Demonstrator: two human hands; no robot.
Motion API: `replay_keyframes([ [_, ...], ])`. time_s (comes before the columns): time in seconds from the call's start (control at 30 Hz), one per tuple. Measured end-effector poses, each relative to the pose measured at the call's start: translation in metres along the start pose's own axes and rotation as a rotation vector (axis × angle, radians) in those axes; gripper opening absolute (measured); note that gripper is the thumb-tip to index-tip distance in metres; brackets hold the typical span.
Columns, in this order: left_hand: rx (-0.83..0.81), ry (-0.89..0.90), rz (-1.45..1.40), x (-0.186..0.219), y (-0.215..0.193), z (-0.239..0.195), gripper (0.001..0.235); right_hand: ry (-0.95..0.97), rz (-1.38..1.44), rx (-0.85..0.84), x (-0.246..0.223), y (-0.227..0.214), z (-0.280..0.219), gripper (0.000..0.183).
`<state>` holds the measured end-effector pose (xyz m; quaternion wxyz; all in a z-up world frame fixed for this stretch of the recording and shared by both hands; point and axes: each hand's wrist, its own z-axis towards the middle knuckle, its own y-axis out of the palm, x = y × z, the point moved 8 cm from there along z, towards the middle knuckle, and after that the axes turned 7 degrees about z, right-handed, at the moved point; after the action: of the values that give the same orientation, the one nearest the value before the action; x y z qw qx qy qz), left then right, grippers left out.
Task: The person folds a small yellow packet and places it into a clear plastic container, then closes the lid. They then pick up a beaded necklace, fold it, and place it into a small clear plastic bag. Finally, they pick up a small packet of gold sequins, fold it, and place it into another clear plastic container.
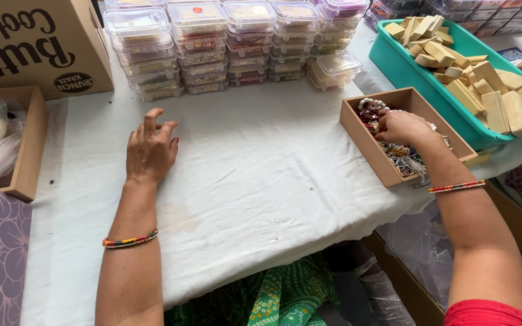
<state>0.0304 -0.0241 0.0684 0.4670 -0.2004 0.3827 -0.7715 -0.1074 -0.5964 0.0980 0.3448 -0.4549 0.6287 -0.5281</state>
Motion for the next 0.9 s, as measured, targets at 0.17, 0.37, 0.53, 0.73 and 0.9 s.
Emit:
replay_keyframes([
  [0.17, 0.009, -0.001, -0.001, 0.000, 0.004, -0.002, 0.037, 0.102, -0.086, -0.043, 0.016, 0.009, 0.005, 0.030],
  [0.37, -0.007, -0.003, -0.012, 0.001, 0.003, -0.001, 0.037, 0.062, 0.596, 0.048, 0.040, -0.027, -0.009, 0.020],
  [0.53, -0.025, -0.007, -0.029, 0.003, 0.003, 0.000, 0.037, -0.108, 1.230, 0.284, 0.025, -0.113, -0.037, 0.011],
  [0.73, -0.045, 0.009, -0.015, 0.006, 0.004, 0.001, 0.038, -0.449, 1.375, 0.450, -0.045, -0.216, -0.062, 0.005],
  [0.9, -0.049, 0.036, -0.025, 0.008, 0.012, 0.002, 0.040, -0.606, 1.272, 0.649, -0.088, -0.268, -0.072, 0.015],
])
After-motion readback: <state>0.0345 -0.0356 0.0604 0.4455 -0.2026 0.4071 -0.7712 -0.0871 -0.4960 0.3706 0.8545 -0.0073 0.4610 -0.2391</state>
